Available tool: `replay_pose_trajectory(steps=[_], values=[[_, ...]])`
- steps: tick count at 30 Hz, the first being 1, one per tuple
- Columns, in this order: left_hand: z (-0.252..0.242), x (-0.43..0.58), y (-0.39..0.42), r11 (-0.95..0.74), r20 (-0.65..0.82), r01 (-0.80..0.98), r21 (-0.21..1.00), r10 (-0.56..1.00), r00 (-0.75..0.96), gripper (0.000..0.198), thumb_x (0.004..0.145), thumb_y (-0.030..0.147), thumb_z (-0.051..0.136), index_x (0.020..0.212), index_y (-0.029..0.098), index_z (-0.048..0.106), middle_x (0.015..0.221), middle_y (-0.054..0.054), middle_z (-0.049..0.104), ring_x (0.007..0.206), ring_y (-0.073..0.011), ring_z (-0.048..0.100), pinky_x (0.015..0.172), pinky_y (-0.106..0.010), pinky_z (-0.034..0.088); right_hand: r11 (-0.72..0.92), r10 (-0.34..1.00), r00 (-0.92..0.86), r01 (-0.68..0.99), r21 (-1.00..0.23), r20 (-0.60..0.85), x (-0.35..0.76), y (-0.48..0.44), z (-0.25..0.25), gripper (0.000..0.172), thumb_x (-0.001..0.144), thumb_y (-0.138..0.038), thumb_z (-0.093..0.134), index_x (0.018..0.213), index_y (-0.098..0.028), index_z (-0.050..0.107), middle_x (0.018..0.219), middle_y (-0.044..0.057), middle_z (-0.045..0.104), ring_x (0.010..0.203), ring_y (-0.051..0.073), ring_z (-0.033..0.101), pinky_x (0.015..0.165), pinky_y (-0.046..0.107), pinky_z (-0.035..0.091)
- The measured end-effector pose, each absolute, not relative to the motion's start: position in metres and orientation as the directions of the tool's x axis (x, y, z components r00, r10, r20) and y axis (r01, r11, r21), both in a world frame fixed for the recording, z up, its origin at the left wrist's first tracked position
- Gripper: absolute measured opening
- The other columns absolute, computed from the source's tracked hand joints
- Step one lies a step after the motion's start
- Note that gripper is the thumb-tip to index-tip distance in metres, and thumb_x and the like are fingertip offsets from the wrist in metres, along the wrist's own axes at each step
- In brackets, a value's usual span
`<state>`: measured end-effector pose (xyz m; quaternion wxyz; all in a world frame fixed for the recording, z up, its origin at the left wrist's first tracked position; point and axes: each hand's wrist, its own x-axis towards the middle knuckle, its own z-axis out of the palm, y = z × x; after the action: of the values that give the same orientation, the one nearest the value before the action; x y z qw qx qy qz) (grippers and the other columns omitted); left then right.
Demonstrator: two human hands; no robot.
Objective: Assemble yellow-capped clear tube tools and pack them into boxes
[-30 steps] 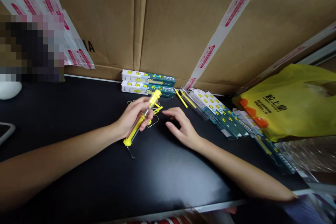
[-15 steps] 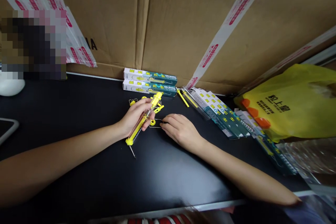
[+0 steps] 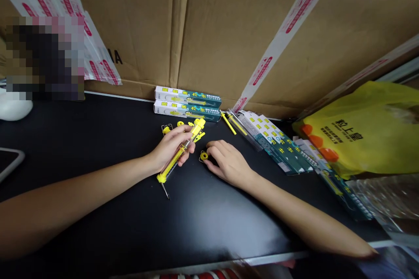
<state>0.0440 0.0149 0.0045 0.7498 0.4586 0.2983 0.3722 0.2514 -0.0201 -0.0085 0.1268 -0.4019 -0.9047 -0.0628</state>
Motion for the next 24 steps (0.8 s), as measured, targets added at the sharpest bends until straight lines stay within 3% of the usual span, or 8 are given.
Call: replay_pose_trajectory(steps=[5, 11, 16, 19, 21, 24], values=[[0.005, 0.044, 0.014, 0.291, -0.100, -0.272, 0.917, 0.829, 0.550, 0.016, 0.088, 0.027, 0.045, 0.101, 0.018, 0.045, 0.057, 0.004, 0.056, 0.030, -0.0066, 0.044, 0.027, -0.014, 0.034, 0.626, 0.761, -0.594, 0.777, -0.059, 0.262, 0.251, -0.021, -0.005, 0.016, 0.092, -0.027, 0.047, 0.102, -0.017, 0.055, 0.096, 0.011, 0.061, 0.085, 0.023, 0.054, 0.072, 0.036, 0.044], [0.005, 0.045, 0.014, 0.293, -0.115, -0.243, 0.925, 0.823, 0.556, 0.019, 0.087, 0.030, 0.047, 0.103, 0.019, 0.046, 0.058, 0.005, 0.056, 0.031, -0.0060, 0.044, 0.028, -0.014, 0.035, 0.644, 0.751, -0.601, 0.758, -0.101, 0.274, 0.255, -0.018, -0.009, 0.034, 0.093, -0.039, 0.046, 0.119, -0.017, 0.050, 0.099, 0.011, 0.061, 0.087, 0.024, 0.055, 0.072, 0.036, 0.043], [0.003, 0.044, 0.015, 0.282, -0.106, -0.237, 0.930, 0.822, 0.560, 0.020, 0.087, 0.030, 0.047, 0.104, 0.018, 0.046, 0.059, 0.004, 0.056, 0.031, -0.0058, 0.044, 0.028, -0.014, 0.035, 0.678, 0.718, -0.615, 0.724, -0.127, 0.326, 0.256, -0.021, -0.010, 0.034, 0.088, -0.049, 0.052, 0.099, -0.018, 0.053, 0.096, 0.011, 0.060, 0.082, 0.023, 0.053, 0.070, 0.036, 0.043], [0.003, 0.044, 0.015, 0.283, -0.106, -0.240, 0.928, 0.822, 0.560, 0.020, 0.088, 0.029, 0.046, 0.105, 0.018, 0.046, 0.059, 0.004, 0.056, 0.031, -0.0060, 0.044, 0.028, -0.014, 0.035, 0.688, 0.702, -0.638, 0.722, -0.073, 0.316, 0.254, -0.026, -0.006, 0.024, 0.088, -0.042, 0.053, 0.089, -0.018, 0.055, 0.089, 0.010, 0.060, 0.079, 0.022, 0.052, 0.067, 0.035, 0.043], [0.003, 0.044, 0.016, 0.289, -0.112, -0.239, 0.927, 0.821, 0.560, 0.020, 0.088, 0.029, 0.046, 0.105, 0.018, 0.046, 0.059, 0.004, 0.056, 0.031, -0.0060, 0.044, 0.028, -0.014, 0.035, 0.682, 0.702, -0.645, 0.731, -0.026, 0.303, 0.252, -0.029, -0.002, 0.021, 0.091, -0.033, 0.049, 0.099, -0.016, 0.058, 0.091, 0.010, 0.060, 0.081, 0.023, 0.053, 0.067, 0.035, 0.043], [0.004, 0.045, 0.016, 0.294, -0.114, -0.234, 0.927, 0.814, 0.569, 0.018, 0.089, 0.028, 0.045, 0.103, 0.018, 0.046, 0.059, 0.004, 0.056, 0.031, -0.0058, 0.044, 0.028, -0.014, 0.035, 0.665, 0.720, -0.642, 0.747, 0.004, 0.264, 0.252, -0.029, 0.003, 0.029, 0.095, -0.025, 0.042, 0.119, -0.017, 0.055, 0.096, 0.011, 0.060, 0.083, 0.022, 0.053, 0.069, 0.035, 0.043]])
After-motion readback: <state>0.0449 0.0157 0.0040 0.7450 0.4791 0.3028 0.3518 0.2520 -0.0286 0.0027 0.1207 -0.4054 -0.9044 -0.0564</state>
